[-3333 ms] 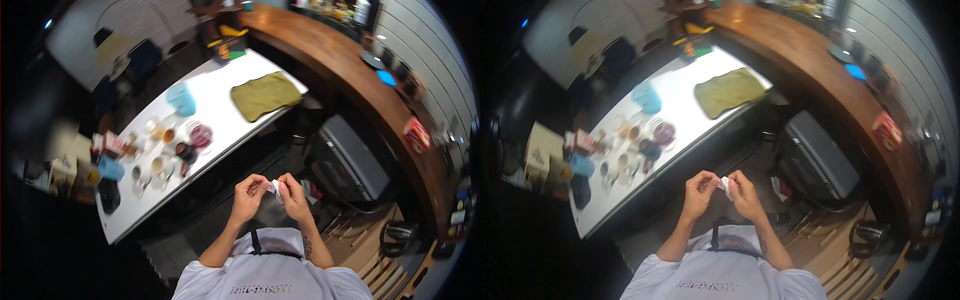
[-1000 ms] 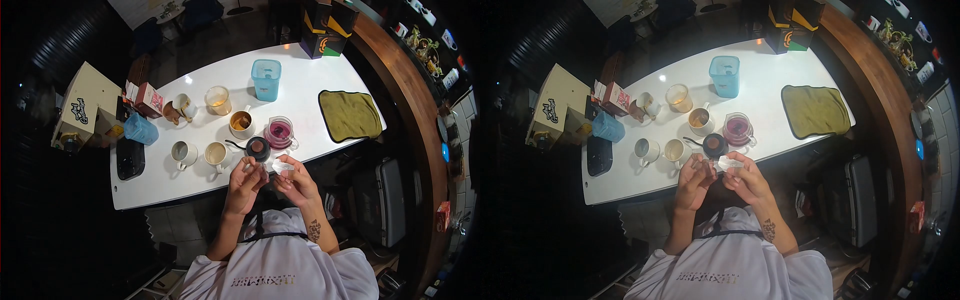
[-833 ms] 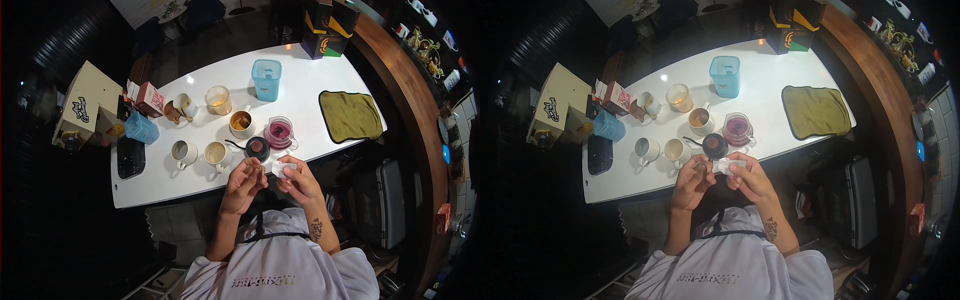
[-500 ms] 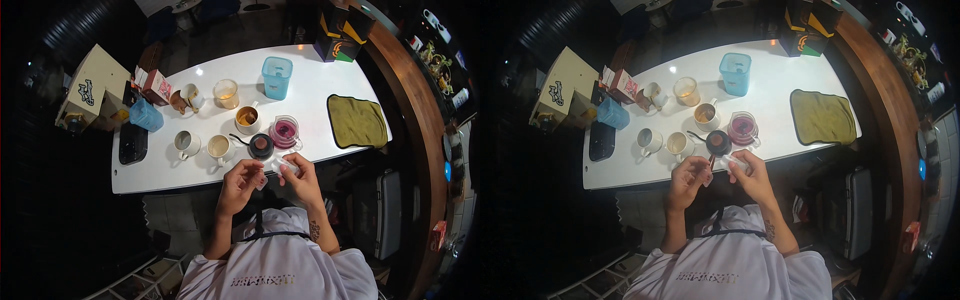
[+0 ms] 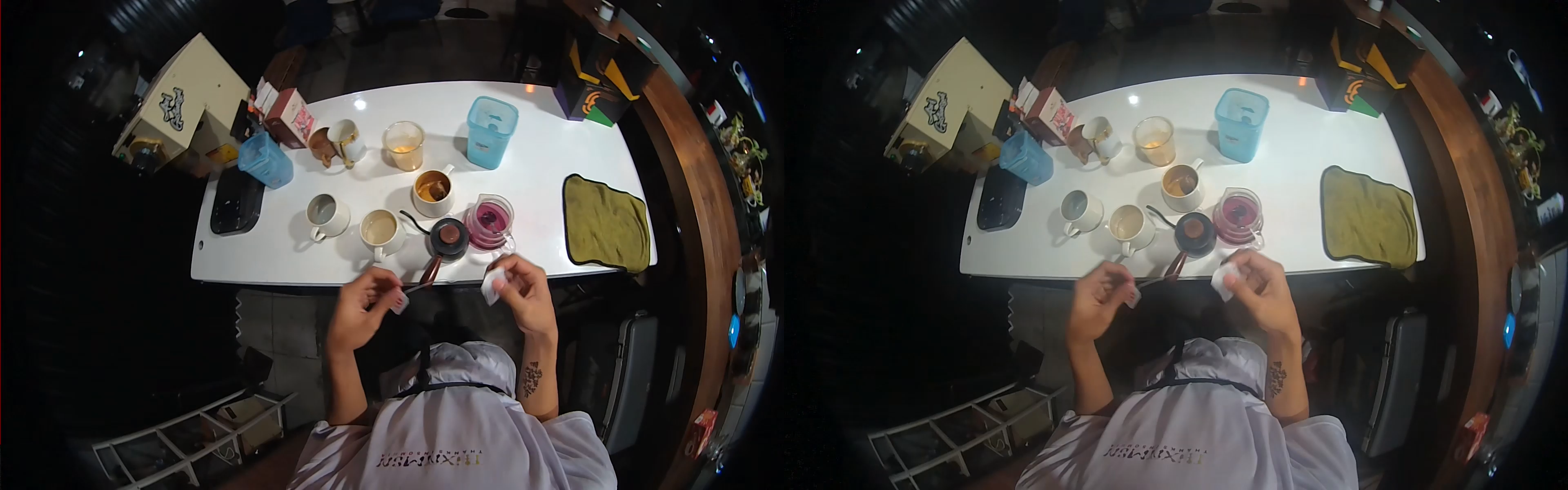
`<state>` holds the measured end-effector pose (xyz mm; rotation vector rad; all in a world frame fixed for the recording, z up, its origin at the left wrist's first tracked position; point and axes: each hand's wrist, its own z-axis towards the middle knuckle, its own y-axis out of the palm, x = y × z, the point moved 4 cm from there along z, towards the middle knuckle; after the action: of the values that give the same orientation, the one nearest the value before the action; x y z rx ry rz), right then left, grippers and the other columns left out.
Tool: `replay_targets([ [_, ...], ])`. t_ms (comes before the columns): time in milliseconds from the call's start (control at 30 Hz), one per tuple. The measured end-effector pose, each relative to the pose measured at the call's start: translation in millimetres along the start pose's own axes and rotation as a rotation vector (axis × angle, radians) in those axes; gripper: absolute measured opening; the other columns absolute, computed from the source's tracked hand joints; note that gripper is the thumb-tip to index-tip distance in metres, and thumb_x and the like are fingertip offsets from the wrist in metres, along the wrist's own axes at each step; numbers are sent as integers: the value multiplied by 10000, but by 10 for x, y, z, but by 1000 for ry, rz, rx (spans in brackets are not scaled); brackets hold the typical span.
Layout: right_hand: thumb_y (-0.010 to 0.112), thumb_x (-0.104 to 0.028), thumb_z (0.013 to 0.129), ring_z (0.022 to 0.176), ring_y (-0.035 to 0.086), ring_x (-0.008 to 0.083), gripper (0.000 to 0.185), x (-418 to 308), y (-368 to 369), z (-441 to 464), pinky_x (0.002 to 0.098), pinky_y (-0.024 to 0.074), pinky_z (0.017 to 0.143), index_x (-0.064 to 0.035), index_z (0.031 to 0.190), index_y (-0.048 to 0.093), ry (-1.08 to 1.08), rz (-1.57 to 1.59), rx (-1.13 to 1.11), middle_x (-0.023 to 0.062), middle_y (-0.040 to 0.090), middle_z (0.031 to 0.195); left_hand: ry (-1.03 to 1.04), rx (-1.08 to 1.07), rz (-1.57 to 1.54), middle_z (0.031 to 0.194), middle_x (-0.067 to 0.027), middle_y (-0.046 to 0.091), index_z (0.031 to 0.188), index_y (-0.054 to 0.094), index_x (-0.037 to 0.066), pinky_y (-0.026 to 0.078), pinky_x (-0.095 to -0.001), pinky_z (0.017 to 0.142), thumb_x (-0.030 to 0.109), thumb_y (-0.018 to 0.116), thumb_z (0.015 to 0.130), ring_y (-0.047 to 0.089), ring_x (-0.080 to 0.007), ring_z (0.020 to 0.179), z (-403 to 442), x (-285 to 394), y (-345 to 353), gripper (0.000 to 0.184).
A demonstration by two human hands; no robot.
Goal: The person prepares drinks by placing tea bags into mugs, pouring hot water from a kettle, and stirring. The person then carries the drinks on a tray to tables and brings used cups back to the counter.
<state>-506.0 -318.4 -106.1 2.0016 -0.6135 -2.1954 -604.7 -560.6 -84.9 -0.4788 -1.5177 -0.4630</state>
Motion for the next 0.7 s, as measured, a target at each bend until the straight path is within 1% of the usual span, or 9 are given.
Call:
replay_targets([
  [33, 635, -9, 888, 827, 552, 99, 81, 38, 7, -2, 241, 450, 733, 15, 958, 602, 6, 6, -15, 45, 589, 929, 23, 57, -96, 818, -68, 615, 996, 563, -12, 507, -252, 651, -1, 622, 913, 615, -127, 710, -28, 72, -70, 103],
  [100, 642, -44, 904, 840, 573, 125, 98, 137, 125, 1, 272, 458, 773, 26, 961, 603, 42, -174, -247, 40, 609, 896, 79, 157, -143, 792, -80, 602, 974, 549, -14, 503, -248, 625, 36, 649, 906, 603, -139, 663, -79, 268, -191, 131],
  [133, 675, -68, 880, 831, 595, 161, 137, 210, 132, -4, 297, 472, 784, 37, 946, 615, 105, -287, -279, 69, 616, 874, 80, 173, -137, 792, -80, 602, 974, 549, -14, 503, -248, 625, 36, 649, 906, 603, -139, 663, -124, 328, -226, 131],
  [200, 684, -70, 867, 830, 605, 183, 147, 265, 248, 36, 308, 476, 785, 39, 943, 621, 73, -406, -324, 92, 623, 879, 125, 118, -250, 772, -97, 596, 968, 541, -22, 499, -244, 559, 100, 709, 880, 587, -140, 618, -176, 414, -275, 226],
  [233, 693, -73, 855, 830, 615, 205, 157, 266, 332, 78, 318, 480, 785, 41, 940, 627, 40, -528, -351, 115, 630, 884, 131, 133, -246, 772, -97, 596, 968, 541, -22, 499, -244, 559, 100, 709, 880, 587, -140, 618, -200, 408, -312, 226],
  [267, 701, -75, 836, 833, 623, 246, 185, 251, 397, 109, 335, 485, 775, 48, 954, 628, 78, -581, -350, 157, 634, 871, 170, 53, -325, 788, -103, 606, 998, 545, -34, 502, -240, 555, 64, 709, 871, 593, -136, 629, -246, 397, -313, 229],
  [333, 703, -80, 832, 834, 625, 249, 192, 269, 500, 172, 334, 485, 771, 44, 958, 630, 81, -617, -383, 160, 637, 856, 202, -17, -401, 803, -111, 616, 1033, 556, -53, 502, -233, 534, 47, 738, 841, 595, -128, 631, -324, 412, -312, 283],
  [533, 698, -63, 814, 763, 582, 251, 204, 295, 768, 352, 348, 476, 718, 19, 991, 638, 29, -649, -445, 161, 634, 818, 306, 82, -359, 839, -126, 606, 1002, 579, -44, 517, -251, 594, 33, 733, 842, 592, -140, 677, -400, 434, -454, 234],
  [700, 665, -7, 814, 733, 562, 247, 191, 273, 964, 541, 364, 466, 689, 11, 1001, 632, -7, -681, -343, 149, 604, 834, 353, 208, -330, 881, -136, 585, 989, 581, -38, 522, -274, 670, -12, 667, 879, 588, -155, 757, -318, 418, -705, 143],
])
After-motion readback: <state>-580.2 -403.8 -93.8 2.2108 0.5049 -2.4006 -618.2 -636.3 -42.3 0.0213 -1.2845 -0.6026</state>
